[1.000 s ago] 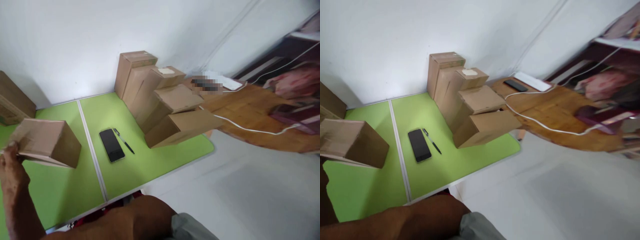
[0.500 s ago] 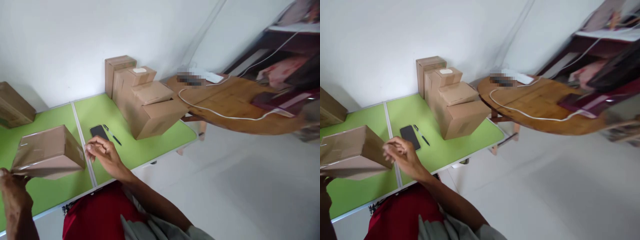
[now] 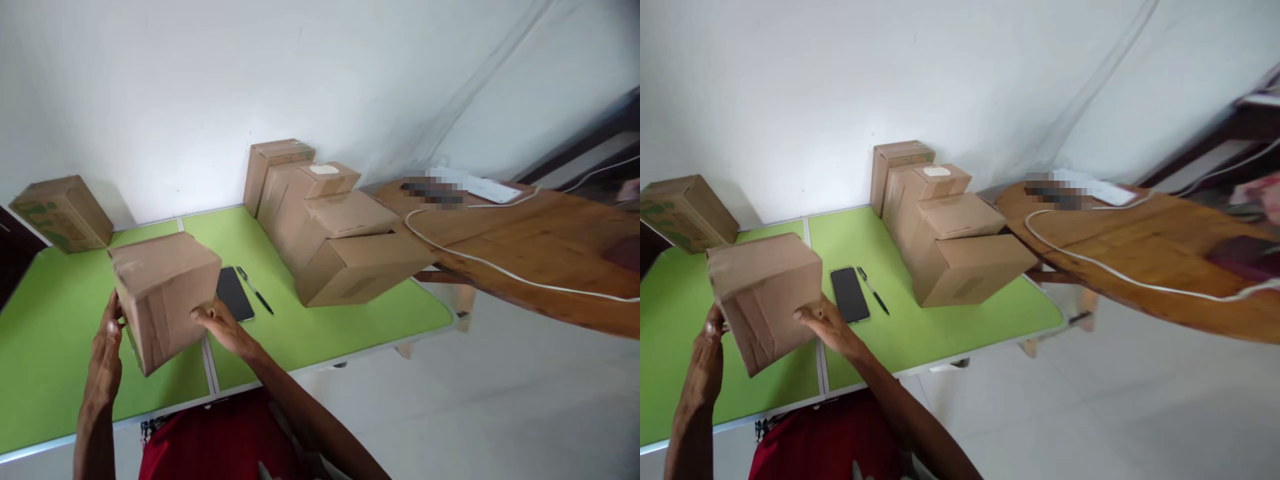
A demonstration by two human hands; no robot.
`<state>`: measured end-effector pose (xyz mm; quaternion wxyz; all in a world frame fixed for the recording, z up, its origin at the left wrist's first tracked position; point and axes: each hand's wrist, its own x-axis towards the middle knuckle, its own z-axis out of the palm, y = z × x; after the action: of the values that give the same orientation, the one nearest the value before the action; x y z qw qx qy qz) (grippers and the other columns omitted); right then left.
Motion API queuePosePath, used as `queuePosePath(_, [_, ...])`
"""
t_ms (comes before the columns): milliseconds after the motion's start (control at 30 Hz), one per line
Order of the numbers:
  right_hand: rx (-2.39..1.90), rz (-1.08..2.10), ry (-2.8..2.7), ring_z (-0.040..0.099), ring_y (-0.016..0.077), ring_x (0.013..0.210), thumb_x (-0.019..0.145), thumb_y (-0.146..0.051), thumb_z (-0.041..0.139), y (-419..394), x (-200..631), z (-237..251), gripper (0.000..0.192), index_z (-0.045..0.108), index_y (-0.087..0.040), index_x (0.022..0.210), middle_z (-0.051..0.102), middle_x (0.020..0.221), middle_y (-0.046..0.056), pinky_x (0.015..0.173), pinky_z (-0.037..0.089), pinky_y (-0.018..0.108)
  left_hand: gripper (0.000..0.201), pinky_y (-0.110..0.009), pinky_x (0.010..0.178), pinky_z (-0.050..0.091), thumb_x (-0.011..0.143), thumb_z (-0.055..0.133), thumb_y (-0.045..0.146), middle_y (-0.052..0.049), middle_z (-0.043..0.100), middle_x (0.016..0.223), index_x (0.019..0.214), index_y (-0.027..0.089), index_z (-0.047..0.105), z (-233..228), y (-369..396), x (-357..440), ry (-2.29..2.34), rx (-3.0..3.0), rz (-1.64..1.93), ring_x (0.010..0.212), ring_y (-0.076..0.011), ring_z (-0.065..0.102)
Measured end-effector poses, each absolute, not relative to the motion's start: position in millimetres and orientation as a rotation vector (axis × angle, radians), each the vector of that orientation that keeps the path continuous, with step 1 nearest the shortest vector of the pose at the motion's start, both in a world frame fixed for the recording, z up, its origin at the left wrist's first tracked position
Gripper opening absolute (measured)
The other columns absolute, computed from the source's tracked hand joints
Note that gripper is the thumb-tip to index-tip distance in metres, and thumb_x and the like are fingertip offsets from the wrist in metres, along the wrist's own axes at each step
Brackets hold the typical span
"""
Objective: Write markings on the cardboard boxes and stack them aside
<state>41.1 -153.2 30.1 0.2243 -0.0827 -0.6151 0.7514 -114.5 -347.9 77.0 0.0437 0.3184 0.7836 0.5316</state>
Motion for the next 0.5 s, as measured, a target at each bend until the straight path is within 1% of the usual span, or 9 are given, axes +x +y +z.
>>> queuePosePath(67, [-0.316,2.075,-1.621,0.074,0.0363,0.126,0.089,-0.093,0.073,-139,45,39,0.084,0.075,-0.025,0.138,0.081,0.125,0.012,0.116,0.056,0.056,0.091,-0.068,0.132,0.045,0.096,0.06,0.087,-0.015,0.061,0.172,0.163,0.026,0.066,92,-351,-105,2.401,0.937,1.618,0.157,-0.0443,0.058])
queuePosePath(167, [-0.353,2.1,-1.5,0.074,0.0353,0.126,0.088,-0.095,0.073,-126,48,43,0.08,0.078,-0.028,0.131,0.083,0.124,0.01,0.114,0.058,0.053,0.094,-0.067,0.12,0.059,0.087,0.073,0.085,-0.015,0.069,0.164,0.164,0.031,0.066,109,-355,-90,2.4,0.924,1.577,0.143,-0.0443,0.07])
queuePosePath(233, [-0.375,2.164,-1.443,0.076,0.0345,0.121,0.081,-0.1,0.073,-122,48,41,0.085,0.079,-0.029,0.126,0.084,0.119,0.008,0.108,0.062,0.051,0.085,-0.063,0.11,0.066,0.09,0.074,0.08,-0.014,0.074,0.156,0.162,0.034,0.068,115,-357,-80,2.373,1.001,1.531,0.131,-0.0414,0.077])
queuePosePath(300, [-0.418,2.244,-1.418,0.077,0.0332,0.111,0.075,-0.105,0.072,-122,46,36,0.088,0.081,-0.029,0.118,0.084,0.108,0.007,0.1,0.065,0.049,0.078,-0.061,0.109,0.067,0.094,0.075,0.072,-0.013,0.073,0.157,0.164,0.038,0.066,118,-357,-74,2.34,1.126,1.501,0.132,-0.0397,0.076])
queuePosePath(333, [-0.431,2.286,-1.419,0.077,0.032,0.105,0.075,-0.107,0.071,-122,46,34,0.089,0.081,-0.028,0.114,0.083,0.103,0.006,0.097,0.065,0.048,0.079,-0.061,0.112,0.065,0.096,0.076,0.068,-0.012,0.069,0.162,0.169,0.04,0.06,119,-355,-73,2.317,1.194,1.506,0.138,-0.0401,0.073])
queuePosePath(400, [-0.43,2.358,-1.434,0.077,0.029,0.095,0.077,-0.106,0.07,-125,45,31,0.088,0.082,-0.025,0.109,0.081,0.096,0.006,0.091,0.065,0.045,0.093,-0.067,0.121,0.058,0.096,0.078,0.064,-0.009,0.055,0.177,0.179,0.047,0.039,121,-350,-74,2.268,1.34,1.555,0.157,-0.0429,0.058])
queuePosePath(433, [-0.421,2.382,-1.442,0.076,0.0276,0.09,0.078,-0.105,0.071,-126,45,31,0.087,0.082,-0.024,0.11,0.081,0.095,0.006,0.089,0.065,0.045,0.099,-0.072,0.128,0.05,0.096,0.079,0.064,-0.007,0.046,0.183,0.181,0.051,0.029,123,-345,-77,2.26,1.425,1.586,0.167,-0.0441,0.046])
queuePosePath(467, [-0.404,2.399,-1.457,0.076,0.0267,0.088,0.08,-0.103,0.072,-127,45,32,0.086,0.083,-0.024,0.112,0.081,0.096,0.005,0.088,0.065,0.044,0.101,-0.075,0.134,0.04,0.097,0.077,0.065,-0.004,0.037,0.188,0.182,0.052,0.024,124,-340,-80,2.262,1.511,1.621,0.173,-0.0445,0.033])
queuePosePath(500, [-0.384,2.409,-1.477,0.076,0.0265,0.089,0.083,-0.101,0.072,-129,45,33,0.085,0.083,-0.024,0.117,0.081,0.099,0.006,0.087,0.065,0.044,0.097,-0.076,0.139,0.029,0.098,0.075,0.068,-0.002,0.031,0.191,0.182,0.052,0.026,125,-335,-83,2.268,1.588,1.653,0.177,-0.0441,0.023])
